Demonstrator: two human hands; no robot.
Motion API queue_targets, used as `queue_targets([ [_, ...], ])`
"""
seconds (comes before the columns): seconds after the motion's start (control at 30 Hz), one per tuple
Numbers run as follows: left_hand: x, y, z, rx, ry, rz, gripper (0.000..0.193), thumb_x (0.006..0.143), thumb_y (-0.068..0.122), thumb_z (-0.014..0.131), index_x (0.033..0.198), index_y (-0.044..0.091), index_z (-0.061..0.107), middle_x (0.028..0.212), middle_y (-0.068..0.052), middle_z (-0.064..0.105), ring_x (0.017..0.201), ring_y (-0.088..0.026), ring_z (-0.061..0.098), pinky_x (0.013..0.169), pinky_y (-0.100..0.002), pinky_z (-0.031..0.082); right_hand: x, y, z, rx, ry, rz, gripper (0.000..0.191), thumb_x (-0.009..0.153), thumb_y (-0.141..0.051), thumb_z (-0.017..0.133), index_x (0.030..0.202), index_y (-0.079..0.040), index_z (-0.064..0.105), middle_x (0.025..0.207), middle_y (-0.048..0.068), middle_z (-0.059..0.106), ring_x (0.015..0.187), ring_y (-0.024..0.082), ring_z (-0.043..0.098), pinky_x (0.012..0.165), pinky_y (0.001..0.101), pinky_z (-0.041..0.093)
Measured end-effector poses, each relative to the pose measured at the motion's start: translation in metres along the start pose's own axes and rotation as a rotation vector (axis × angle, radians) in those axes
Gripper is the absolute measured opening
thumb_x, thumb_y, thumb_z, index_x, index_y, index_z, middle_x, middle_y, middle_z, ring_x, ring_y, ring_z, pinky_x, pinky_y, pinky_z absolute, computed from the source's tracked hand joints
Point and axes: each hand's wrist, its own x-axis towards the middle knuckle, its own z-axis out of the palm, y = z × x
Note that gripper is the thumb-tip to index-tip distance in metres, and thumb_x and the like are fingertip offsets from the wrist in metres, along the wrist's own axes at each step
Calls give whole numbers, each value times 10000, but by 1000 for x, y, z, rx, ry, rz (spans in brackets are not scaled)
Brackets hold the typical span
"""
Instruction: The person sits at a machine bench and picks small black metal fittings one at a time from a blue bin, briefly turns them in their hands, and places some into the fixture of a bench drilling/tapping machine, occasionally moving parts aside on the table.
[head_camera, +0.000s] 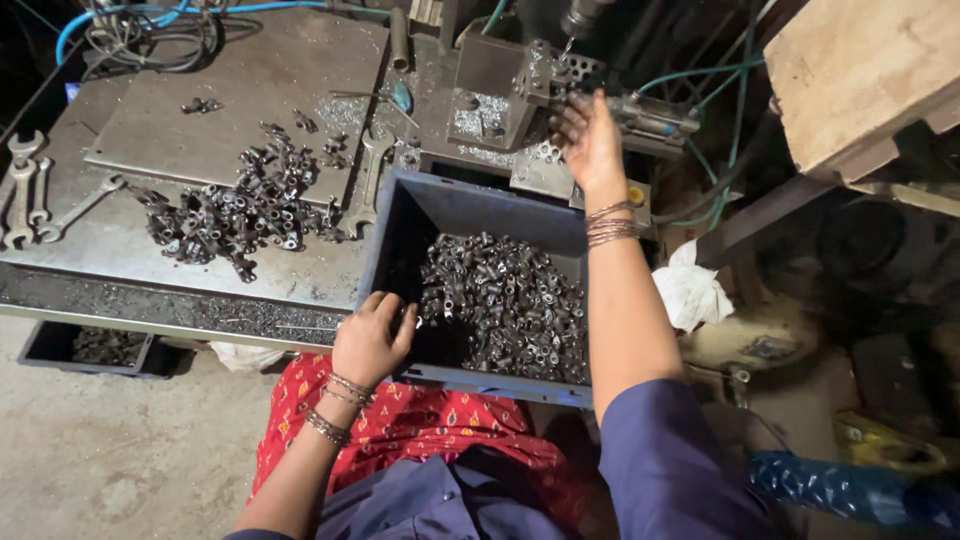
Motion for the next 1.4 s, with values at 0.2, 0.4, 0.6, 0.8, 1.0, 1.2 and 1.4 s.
queue_targets([
  [0.2,1,0,-1,5,-5,2,249,949,293,664,862,65,613,876,-161,664,704,-425,659,589,-512,537,-12,-2,-1,-314,43,-17,669,989,-561,516,1482,-110,481,1380,73,619,918,170,669,672,323,487],
  [0.4,-1,-2,-1,11,-29,11,257,940,296,669,848,65,607,883,-162,669,684,-423,658,578,-512,536,-98,-6,-21,-1337,458,-582,387,1039,-189,576,1394,-44,627,1308,198,597,1185,383,610,1018,470,474],
  [0.6,-2,-5,1,27,-46,49,247,944,303,673,872,72,620,877,-161,667,686,-415,661,589,-511,535,-171,-9,-47,-1638,626,-552,279,944,-55,580,1161,-84,752,1298,178,608,1186,419,537,1020,564,397],
  [0.8,-2,-4,-1,11,-35,58,254,938,302,669,878,61,617,931,-161,674,693,-411,664,590,-507,536,-178,-20,-56,-1730,497,-573,354,887,-1,591,1153,-137,779,1261,137,620,1174,399,529,1024,572,401],
  [1.0,-2,-2,0,7,-31,46,258,946,304,667,890,57,618,972,-164,682,697,-415,662,600,-511,531,-177,-33,-54,-1744,424,-565,325,888,8,598,1123,-131,775,1271,121,614,1218,393,522,1025,559,414],
  [1.2,-9,-10,13,-348,79,10,248,1019,287,617,937,53,633,894,-116,675,703,-321,663,611,-396,525,-210,-1,-15,-1705,409,-588,499,923,16,596,1416,-55,579,1314,244,552,1204,417,509,1006,573,412],
  [1.4,1,15,39,-1771,-209,-502,307,1145,320,471,970,87,569,986,-79,705,500,-75,477,420,-228,365,-279,115,59,-449,-138,-73,437,1047,-152,547,1463,-55,459,1222,43,637,1049,125,624,860,288,542],
])
